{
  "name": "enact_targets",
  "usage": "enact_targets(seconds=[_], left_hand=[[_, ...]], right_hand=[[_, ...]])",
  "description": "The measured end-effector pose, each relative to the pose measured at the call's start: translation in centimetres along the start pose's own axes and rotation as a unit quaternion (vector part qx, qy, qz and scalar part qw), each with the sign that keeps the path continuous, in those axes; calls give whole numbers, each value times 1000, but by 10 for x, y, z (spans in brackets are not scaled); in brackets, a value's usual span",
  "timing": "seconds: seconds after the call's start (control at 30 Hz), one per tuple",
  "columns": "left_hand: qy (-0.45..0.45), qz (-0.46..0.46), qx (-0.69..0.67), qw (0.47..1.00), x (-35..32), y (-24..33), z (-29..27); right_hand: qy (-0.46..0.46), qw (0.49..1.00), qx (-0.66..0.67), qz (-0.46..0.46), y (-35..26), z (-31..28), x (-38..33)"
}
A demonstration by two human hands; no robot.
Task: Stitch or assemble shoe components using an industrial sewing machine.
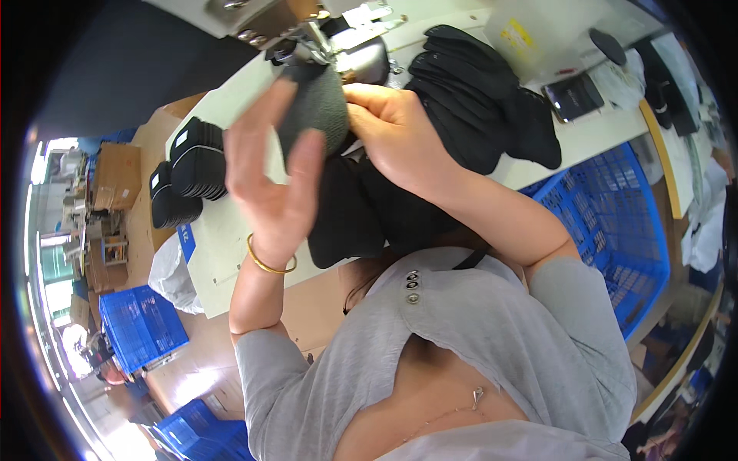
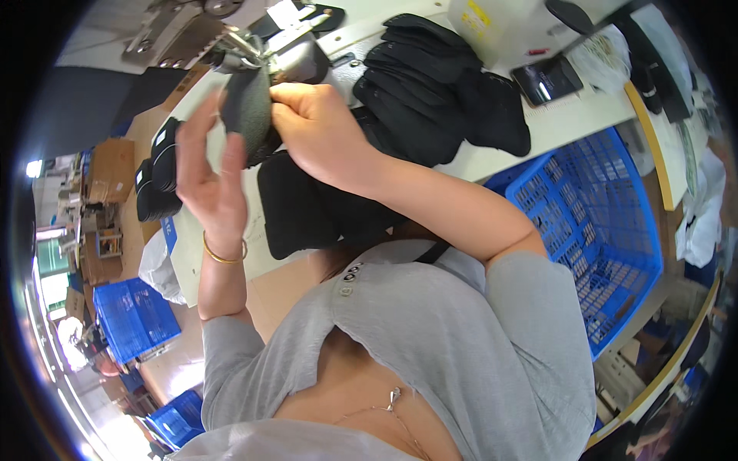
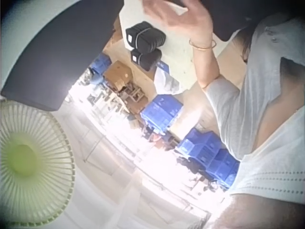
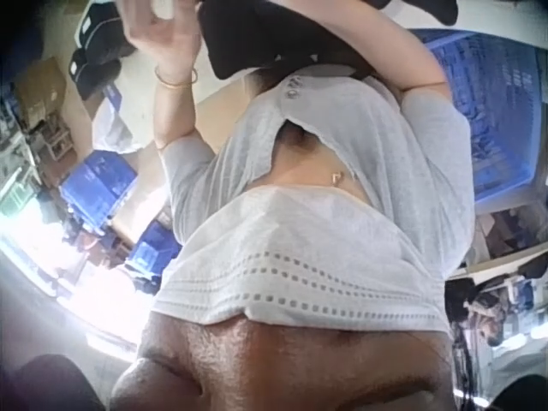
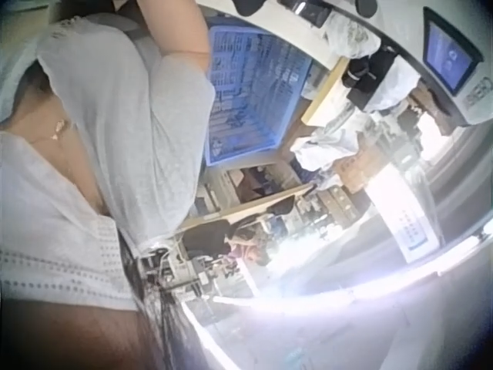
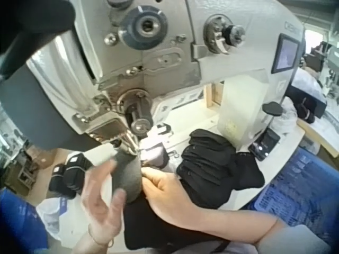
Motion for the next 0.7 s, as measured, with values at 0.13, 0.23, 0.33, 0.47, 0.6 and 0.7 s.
enact_targets(seconds=[0.13, 0.23, 0.33, 0.47, 0.6, 0.7], left_hand=[[190, -300, -266, 896, -31, -74, -7], [169, -415, -460, 766, -45, -115, 3], [110, -445, -539, 707, -30, -113, 28], [83, -397, -443, 800, 11, -134, 18], [107, -288, -218, 926, 34, -205, -25], [24, -327, -3, 945, 0, -193, -8]], right_hand=[[-10, 1000, -6, 11, 10, -4, -2], [-23, 997, -65, 21, -9, -14, -22], [48, 993, -93, -50, -4, -45, -44], [140, 935, -315, -84, -10, -115, -79], [134, 816, -554, -98, -12, -158, -102], [102, 749, -653, -53, -3, -185, -118]])
Point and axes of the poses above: each hand's wrist, its own x-axis towards the middle knuckle, its own z-axis out of the palm, y = z × x, the point moved 8 cm from there along x, towards the middle knuckle, and after that the axes turned 12 degrees about -x, right-handed, at the moved point
